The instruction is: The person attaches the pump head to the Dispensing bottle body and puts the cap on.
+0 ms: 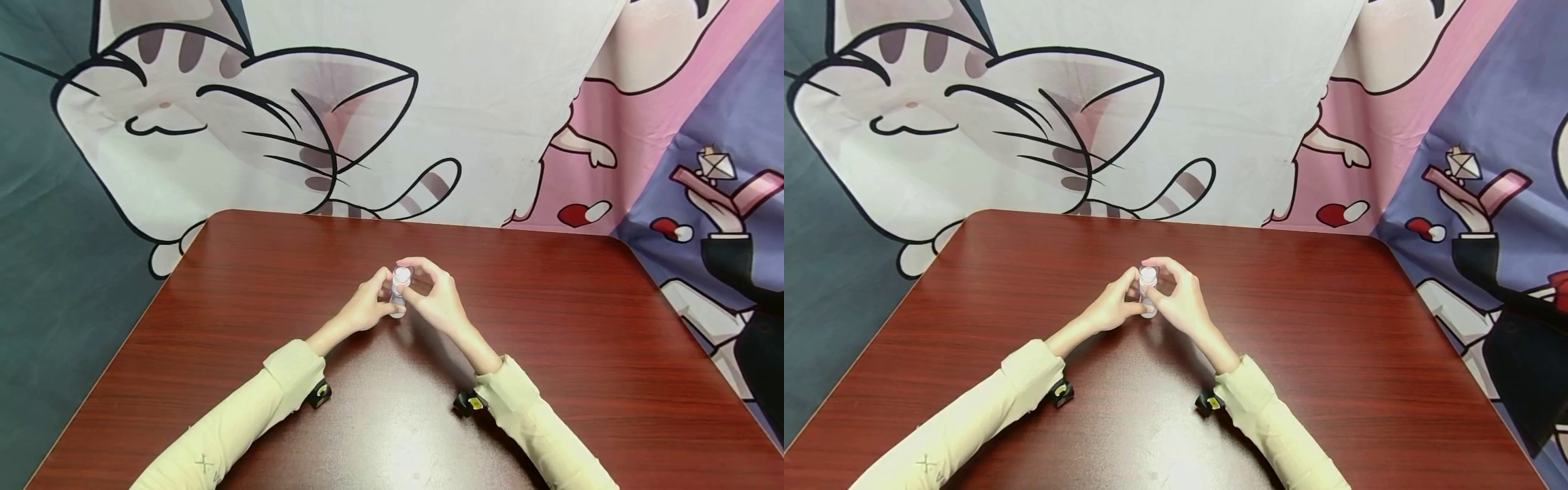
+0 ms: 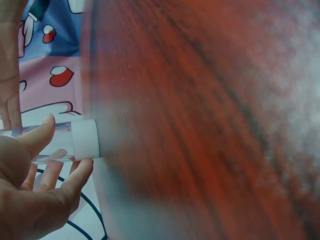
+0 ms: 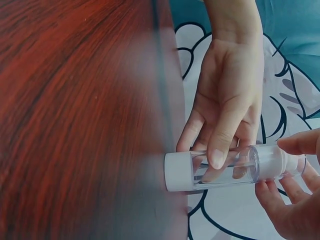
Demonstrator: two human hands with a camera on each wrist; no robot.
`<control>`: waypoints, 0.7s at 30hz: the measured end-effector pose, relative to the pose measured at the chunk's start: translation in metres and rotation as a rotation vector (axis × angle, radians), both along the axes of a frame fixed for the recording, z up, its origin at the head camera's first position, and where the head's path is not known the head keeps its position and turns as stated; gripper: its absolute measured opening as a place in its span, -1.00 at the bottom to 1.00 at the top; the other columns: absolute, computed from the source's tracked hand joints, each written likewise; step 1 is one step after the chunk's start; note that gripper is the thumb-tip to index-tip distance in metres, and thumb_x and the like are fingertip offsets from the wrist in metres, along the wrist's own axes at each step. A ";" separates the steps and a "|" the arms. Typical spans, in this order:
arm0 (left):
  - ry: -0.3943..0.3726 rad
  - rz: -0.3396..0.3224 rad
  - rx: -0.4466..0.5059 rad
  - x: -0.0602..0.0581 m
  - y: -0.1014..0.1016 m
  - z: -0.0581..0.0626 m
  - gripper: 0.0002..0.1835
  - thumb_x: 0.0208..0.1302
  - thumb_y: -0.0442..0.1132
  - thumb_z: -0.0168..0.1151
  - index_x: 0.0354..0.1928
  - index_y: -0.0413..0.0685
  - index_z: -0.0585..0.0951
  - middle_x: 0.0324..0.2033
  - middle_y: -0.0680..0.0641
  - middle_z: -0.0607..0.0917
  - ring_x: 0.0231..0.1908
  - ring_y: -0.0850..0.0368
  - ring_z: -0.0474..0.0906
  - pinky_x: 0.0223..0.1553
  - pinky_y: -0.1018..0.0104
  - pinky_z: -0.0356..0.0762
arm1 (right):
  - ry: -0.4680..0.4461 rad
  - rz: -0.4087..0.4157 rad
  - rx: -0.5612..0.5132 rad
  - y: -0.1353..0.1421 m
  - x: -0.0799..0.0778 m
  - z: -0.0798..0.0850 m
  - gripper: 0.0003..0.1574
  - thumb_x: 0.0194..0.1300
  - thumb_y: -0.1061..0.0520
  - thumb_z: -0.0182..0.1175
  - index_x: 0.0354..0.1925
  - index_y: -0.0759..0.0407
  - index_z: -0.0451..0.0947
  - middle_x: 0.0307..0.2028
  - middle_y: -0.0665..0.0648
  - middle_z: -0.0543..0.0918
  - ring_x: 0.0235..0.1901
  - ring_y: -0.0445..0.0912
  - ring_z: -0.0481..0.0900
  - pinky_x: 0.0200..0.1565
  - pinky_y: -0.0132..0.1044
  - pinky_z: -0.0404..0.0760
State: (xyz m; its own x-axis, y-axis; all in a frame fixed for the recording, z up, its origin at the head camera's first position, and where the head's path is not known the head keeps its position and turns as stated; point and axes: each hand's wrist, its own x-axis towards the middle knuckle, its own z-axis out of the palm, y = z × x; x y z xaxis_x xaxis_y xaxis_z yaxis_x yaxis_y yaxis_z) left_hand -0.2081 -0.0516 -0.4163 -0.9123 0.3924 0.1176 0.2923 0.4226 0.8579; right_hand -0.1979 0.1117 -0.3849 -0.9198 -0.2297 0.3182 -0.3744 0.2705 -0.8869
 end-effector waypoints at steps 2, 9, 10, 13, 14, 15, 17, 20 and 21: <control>0.004 0.000 -0.001 0.000 0.000 0.000 -0.59 0.13 -0.37 0.36 -0.10 -0.14 0.33 -0.09 -0.19 0.65 -0.13 -0.04 0.66 -0.09 0.19 0.56 | 0.013 0.002 0.003 0.001 -0.001 -0.001 -0.57 0.12 0.38 0.29 0.00 0.22 0.56 -0.19 0.23 0.70 -0.09 0.00 0.68 0.04 -0.23 0.61; 0.018 -0.006 0.001 0.001 0.000 0.001 -0.59 0.13 -0.38 0.36 -0.10 -0.16 0.33 -0.08 -0.20 0.64 -0.13 -0.05 0.66 -0.10 0.21 0.57 | 0.039 0.024 -0.009 0.002 -0.002 -0.003 -0.57 0.11 0.39 0.30 0.00 0.24 0.57 -0.20 0.28 0.70 -0.13 0.06 0.68 0.03 -0.12 0.61; 0.021 -0.007 0.001 0.001 0.000 0.000 -0.60 0.13 -0.38 0.36 -0.09 -0.16 0.33 -0.08 -0.20 0.64 -0.13 -0.05 0.66 -0.11 0.21 0.57 | 0.039 0.026 -0.009 0.002 -0.002 -0.003 -0.57 0.11 0.40 0.29 0.00 0.25 0.56 -0.20 0.30 0.70 -0.12 0.08 0.68 0.03 -0.10 0.61; 0.023 -0.010 0.001 0.001 0.000 0.000 -0.60 0.14 -0.38 0.36 -0.09 -0.16 0.33 -0.08 -0.20 0.64 -0.13 -0.05 0.66 -0.11 0.21 0.57 | 0.040 0.036 -0.005 0.002 -0.002 -0.002 -0.56 0.11 0.42 0.28 0.01 0.29 0.55 -0.18 0.34 0.70 -0.12 0.13 0.67 0.02 -0.04 0.61; 0.022 -0.011 0.000 0.001 0.000 -0.001 -0.60 0.14 -0.38 0.36 -0.10 -0.16 0.33 -0.08 -0.20 0.64 -0.12 -0.05 0.66 -0.11 0.20 0.57 | 0.040 0.040 -0.002 0.002 -0.001 0.002 -0.56 0.11 0.43 0.27 0.01 0.31 0.55 -0.18 0.35 0.69 -0.12 0.15 0.67 0.02 -0.02 0.61; 0.021 -0.011 -0.001 0.001 -0.001 -0.001 -0.60 0.14 -0.39 0.36 -0.10 -0.16 0.33 -0.08 -0.20 0.64 -0.12 -0.06 0.66 -0.10 0.20 0.57 | 0.038 0.045 0.000 0.002 0.001 0.005 -0.57 0.11 0.45 0.26 0.00 0.33 0.54 -0.18 0.37 0.69 -0.12 0.17 0.67 0.02 0.00 0.61; 0.017 -0.009 -0.003 0.001 -0.001 -0.001 -0.60 0.14 -0.39 0.35 -0.10 -0.16 0.33 -0.08 -0.20 0.64 -0.12 -0.06 0.66 -0.09 0.19 0.57 | 0.036 0.052 0.004 0.001 0.005 0.013 -0.58 0.10 0.47 0.25 -0.02 0.37 0.54 -0.18 0.39 0.68 -0.12 0.19 0.67 0.01 0.04 0.60; 0.013 -0.004 -0.005 0.001 -0.001 -0.001 -0.60 0.14 -0.39 0.35 -0.10 -0.16 0.33 -0.07 -0.20 0.64 -0.11 -0.07 0.66 -0.08 0.17 0.58 | 0.040 0.061 0.005 0.000 0.011 0.024 -0.59 0.08 0.49 0.24 -0.04 0.41 0.54 -0.18 0.41 0.68 -0.14 0.20 0.66 0.00 0.03 0.61; 0.012 -0.004 -0.004 0.001 0.000 -0.001 -0.60 0.14 -0.39 0.35 -0.10 -0.16 0.33 -0.07 -0.21 0.64 -0.11 -0.07 0.66 -0.09 0.17 0.58 | 0.042 0.063 0.004 0.000 0.012 0.025 -0.60 0.07 0.49 0.24 -0.05 0.42 0.54 -0.18 0.41 0.68 -0.14 0.20 0.66 0.00 0.04 0.61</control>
State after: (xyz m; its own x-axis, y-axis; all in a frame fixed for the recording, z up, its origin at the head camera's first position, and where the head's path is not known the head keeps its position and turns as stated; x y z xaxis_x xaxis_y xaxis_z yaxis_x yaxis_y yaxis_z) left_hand -0.2073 -0.0520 -0.4173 -0.9094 0.3962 0.1266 0.3039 0.4252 0.8526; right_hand -0.1863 0.1122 -0.3600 -0.8893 -0.2878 0.3556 -0.4279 0.2489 -0.8689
